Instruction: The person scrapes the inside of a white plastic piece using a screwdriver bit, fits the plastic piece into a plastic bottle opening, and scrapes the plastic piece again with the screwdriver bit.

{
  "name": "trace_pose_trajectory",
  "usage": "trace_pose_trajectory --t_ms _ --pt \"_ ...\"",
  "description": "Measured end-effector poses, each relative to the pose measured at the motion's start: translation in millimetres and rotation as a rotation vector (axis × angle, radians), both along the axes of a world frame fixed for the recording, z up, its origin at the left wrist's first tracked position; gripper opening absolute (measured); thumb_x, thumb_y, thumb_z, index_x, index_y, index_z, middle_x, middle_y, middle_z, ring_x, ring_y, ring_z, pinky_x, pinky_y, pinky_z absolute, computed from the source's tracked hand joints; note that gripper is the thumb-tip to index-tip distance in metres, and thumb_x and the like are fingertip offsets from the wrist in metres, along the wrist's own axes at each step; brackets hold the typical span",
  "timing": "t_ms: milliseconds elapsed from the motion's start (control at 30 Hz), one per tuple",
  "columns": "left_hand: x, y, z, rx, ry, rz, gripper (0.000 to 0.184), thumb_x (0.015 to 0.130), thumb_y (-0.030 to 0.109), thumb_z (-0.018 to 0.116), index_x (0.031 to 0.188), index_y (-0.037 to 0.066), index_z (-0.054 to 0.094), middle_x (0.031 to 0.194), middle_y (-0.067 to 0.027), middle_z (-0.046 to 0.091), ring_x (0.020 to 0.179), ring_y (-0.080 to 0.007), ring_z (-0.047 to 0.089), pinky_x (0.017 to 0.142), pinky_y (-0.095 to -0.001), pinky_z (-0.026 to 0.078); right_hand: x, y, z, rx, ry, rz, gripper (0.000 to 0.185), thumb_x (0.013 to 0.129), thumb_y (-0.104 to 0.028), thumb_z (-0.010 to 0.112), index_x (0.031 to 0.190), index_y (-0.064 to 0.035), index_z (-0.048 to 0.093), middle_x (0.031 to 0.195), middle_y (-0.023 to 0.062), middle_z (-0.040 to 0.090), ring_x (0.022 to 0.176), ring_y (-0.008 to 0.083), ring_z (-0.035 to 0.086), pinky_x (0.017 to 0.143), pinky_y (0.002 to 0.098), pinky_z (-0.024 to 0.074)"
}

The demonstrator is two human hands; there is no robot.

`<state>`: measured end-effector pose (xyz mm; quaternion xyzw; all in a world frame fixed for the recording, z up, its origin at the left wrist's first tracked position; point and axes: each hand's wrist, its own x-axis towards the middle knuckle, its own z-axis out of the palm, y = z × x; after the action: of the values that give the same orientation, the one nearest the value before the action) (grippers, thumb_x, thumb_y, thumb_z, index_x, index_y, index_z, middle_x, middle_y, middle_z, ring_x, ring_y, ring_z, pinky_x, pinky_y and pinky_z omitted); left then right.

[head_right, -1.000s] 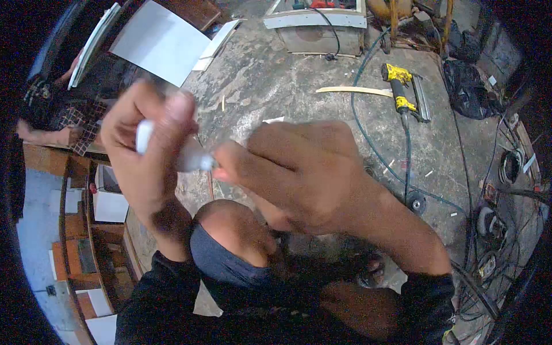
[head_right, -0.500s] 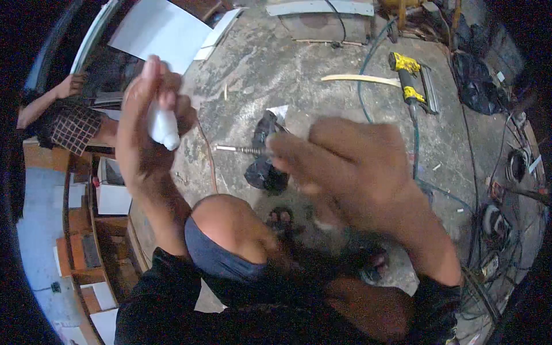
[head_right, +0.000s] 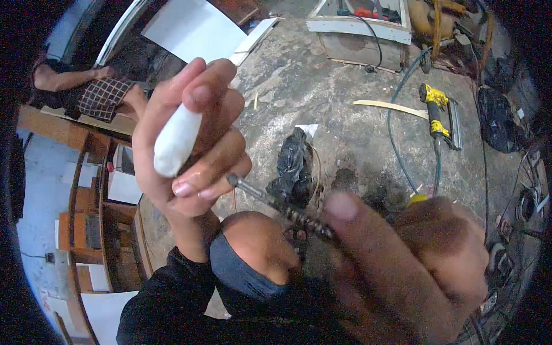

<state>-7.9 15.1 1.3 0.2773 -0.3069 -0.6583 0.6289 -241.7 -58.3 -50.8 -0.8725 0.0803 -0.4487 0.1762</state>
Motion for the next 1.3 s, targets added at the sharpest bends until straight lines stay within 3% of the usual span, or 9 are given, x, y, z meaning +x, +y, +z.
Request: trace_pose_trajectory --t_ms 100,333,533,600,767,867,933,1167,1300 --pt "1.2 3.4 0.4 -0.037 -0.075 -0.049 0.030 0.103 0.029 0.022 0.088 0.012 0.042 0.066 -0.0023 0.046 0.035 -0.0134 0.041 0.036 -0.0283 0.035 -0.7 3.7 4.6 -0.134 -0.011 -0.026 0.033 0.082 -0.004 0.056 0.111 0.0105 0.059 0.072 0.0124 0.055 0.058 0.0169 0.050 0.050 0.0265 0.0390" --pt "-4.1 3.5 5.4 -0.032 -0.088 -0.028 0.031 0.103 0.030 0.023 0.086 0.011 0.042 0.060 -0.0029 0.044 0.033 -0.0134 0.040 0.031 -0.0257 0.031 -0.1 13.8 27.7 -0.103 0.031 -0.008 0.032 0.083 -0.016 0.062 0.109 0.0014 0.063 0.082 0.0092 0.058 0.055 0.0177 0.050 0.047 0.0302 0.0421" --pt "-6.5 0.9 2.7 -0.095 -0.189 0.040 0.033 0.102 0.032 0.026 0.087 0.009 0.043 0.060 -0.0023 0.043 0.032 -0.0104 0.037 0.027 -0.0231 0.028 13.9 20.6 26.7 -0.174 0.029 -0.065 0.027 0.081 -0.013 0.065 0.105 0.0004 0.063 0.075 0.0092 0.056 0.052 0.0187 0.051 0.044 0.0306 0.0407" --pt "-18.0 1.4 6.0 -0.057 -0.484 0.267 0.032 0.102 0.032 0.027 0.087 0.008 0.043 0.062 -0.0017 0.044 0.032 -0.0089 0.035 0.027 -0.0218 0.026 21.4 21.5 25.4 -0.184 0.014 -0.108 0.026 0.080 -0.011 0.066 0.103 0.0001 0.063 0.072 0.0091 0.055 0.051 0.0191 0.051 0.043 0.0307 0.0402" --pt "-48.8 -1.7 4.0 -0.030 -0.676 0.634 0.037 0.101 0.040 0.033 0.084 0.009 0.044 0.067 -0.0014 0.047 0.033 -0.0066 0.033 0.026 -0.0197 0.024 45.2 10.5 11.5 -0.095 -0.122 -0.174 0.022 0.079 -0.009 0.068 0.099 -0.0007 0.064 0.066 0.0091 0.054 0.048 0.0199 0.051 0.041 0.0310 0.0390" --pt "-47.6 -7.7 0.7 -0.112 -1.039 0.801 0.039 0.100 0.040 0.038 0.080 0.008 0.049 0.068 -0.0006 0.050 0.042 -0.0056 0.040 0.035 -0.0200 0.028 64.1 -4.9 -4.2 -0.012 -0.181 -0.089 0.020 0.078 -0.007 0.069 0.096 -0.0011 0.064 0.062 0.0091 0.053 0.047 0.0204 0.051 0.040 0.0311 0.0382" --pt "-38.8 -11.6 -5.8 -0.208 -1.266 0.831 0.039 0.099 0.036 0.043 0.076 0.006 0.053 0.067 0.0011 0.051 0.057 -0.0056 0.045 0.050 -0.0208 0.032 70.6 -12.2 -19.8 0.033 -0.185 0.013 0.020 0.076 -0.006 0.070 0.095 -0.0019 0.063 0.060 0.0089 0.051 0.046 0.0213 0.051 0.040 0.0316 0.0380" --pt "-24.4 -7.3 -12.4 -0.299 -1.516 0.528 0.037 0.096 0.030 0.051 0.072 0.002 0.054 0.063 0.0015 0.049 0.060 -0.0052 0.043 0.054 -0.0215 0.030 71.9 -26.6 -48.5 0.233 -0.114 0.359 0.018 0.077 -0.009 0.069 0.090 -0.0071 0.057 0.062 0.0075 0.051 0.053 0.0266 0.056 0.044 0.0383 0.0421" --pt "-19.3 -5.0 -13.0 -0.145 -1.576 0.450 0.035 0.095 0.027 0.054 0.071 0.001 0.055 0.060 0.0017 0.049 0.058 -0.0056 0.044 0.052 -0.0219 0.031 70.4 -32.4 -56.6 0.224 -0.068 0.396 0.014 0.080 -0.012 0.067 0.090 -0.0070 0.057 0.065 0.0076 0.054 0.057 0.0278 0.059 0.048 0.0395 0.0442"
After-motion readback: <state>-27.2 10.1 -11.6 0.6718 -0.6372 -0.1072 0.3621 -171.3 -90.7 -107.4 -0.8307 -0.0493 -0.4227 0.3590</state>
